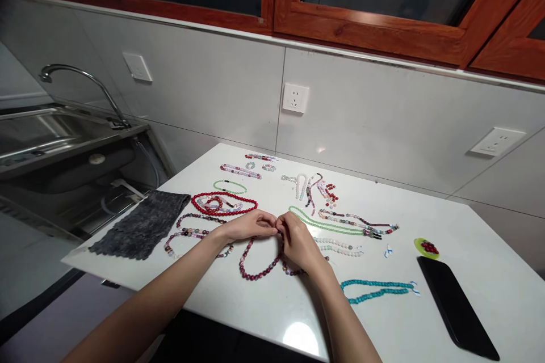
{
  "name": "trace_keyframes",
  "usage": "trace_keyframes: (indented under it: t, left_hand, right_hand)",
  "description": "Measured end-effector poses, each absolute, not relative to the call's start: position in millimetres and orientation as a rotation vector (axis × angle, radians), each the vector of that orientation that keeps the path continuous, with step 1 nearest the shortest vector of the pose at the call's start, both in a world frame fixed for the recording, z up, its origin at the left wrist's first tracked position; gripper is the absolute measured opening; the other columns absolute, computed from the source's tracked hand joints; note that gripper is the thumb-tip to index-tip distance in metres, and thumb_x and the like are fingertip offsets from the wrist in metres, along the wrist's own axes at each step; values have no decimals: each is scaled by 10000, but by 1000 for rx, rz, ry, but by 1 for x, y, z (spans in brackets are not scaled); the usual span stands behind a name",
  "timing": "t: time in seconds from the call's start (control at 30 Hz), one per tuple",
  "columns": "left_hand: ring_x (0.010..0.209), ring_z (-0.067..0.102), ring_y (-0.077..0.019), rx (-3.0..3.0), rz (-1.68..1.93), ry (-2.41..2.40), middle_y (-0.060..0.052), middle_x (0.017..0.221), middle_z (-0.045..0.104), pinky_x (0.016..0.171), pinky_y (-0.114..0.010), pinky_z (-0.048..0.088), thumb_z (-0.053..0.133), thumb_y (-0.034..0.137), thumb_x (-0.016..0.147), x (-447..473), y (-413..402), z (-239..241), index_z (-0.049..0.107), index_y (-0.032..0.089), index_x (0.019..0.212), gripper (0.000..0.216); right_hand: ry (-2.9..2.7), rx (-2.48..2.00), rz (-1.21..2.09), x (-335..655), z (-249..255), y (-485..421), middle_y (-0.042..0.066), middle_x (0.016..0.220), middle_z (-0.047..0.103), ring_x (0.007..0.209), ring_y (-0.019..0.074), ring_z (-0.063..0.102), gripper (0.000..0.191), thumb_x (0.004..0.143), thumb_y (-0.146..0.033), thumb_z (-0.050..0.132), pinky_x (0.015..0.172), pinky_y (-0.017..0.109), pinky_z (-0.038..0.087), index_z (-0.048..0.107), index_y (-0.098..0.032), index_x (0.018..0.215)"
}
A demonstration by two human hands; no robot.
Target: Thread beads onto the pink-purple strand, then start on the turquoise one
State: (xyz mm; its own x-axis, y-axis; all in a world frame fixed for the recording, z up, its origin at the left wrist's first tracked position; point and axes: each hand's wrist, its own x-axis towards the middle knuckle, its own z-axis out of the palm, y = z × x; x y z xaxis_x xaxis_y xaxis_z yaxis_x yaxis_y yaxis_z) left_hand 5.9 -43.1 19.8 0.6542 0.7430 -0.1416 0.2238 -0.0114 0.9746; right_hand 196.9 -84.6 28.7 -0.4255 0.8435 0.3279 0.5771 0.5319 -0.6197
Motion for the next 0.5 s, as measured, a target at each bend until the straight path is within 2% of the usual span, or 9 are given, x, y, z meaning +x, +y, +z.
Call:
trace_keyframes:
  t: [0.27, 0.5]
  left_hand:
    - [582, 468, -115, 1584, 574, 879, -21, 623, 561, 548, -235, 355, 633, 335, 694, 9, -41, 9, 680, 124, 844, 263]
    - [616, 473, -117, 1579, 653, 910, -29, 672, 591, 563, -227, 355, 582, 253, 647, 18, -44, 12, 687, 118, 808, 235]
  right_hand:
    - [-2158, -1116, 539, 195, 24, -83, 31, 815, 514, 727, 167, 473, 149, 896, -122, 352, 663, 289, 380, 467, -203, 847]
    - [-2170, -1121, 510, 197, 20, -82, 35, 830, 510, 735, 173, 468, 149, 854, -89, 370, 661, 288, 375, 461, -206, 866]
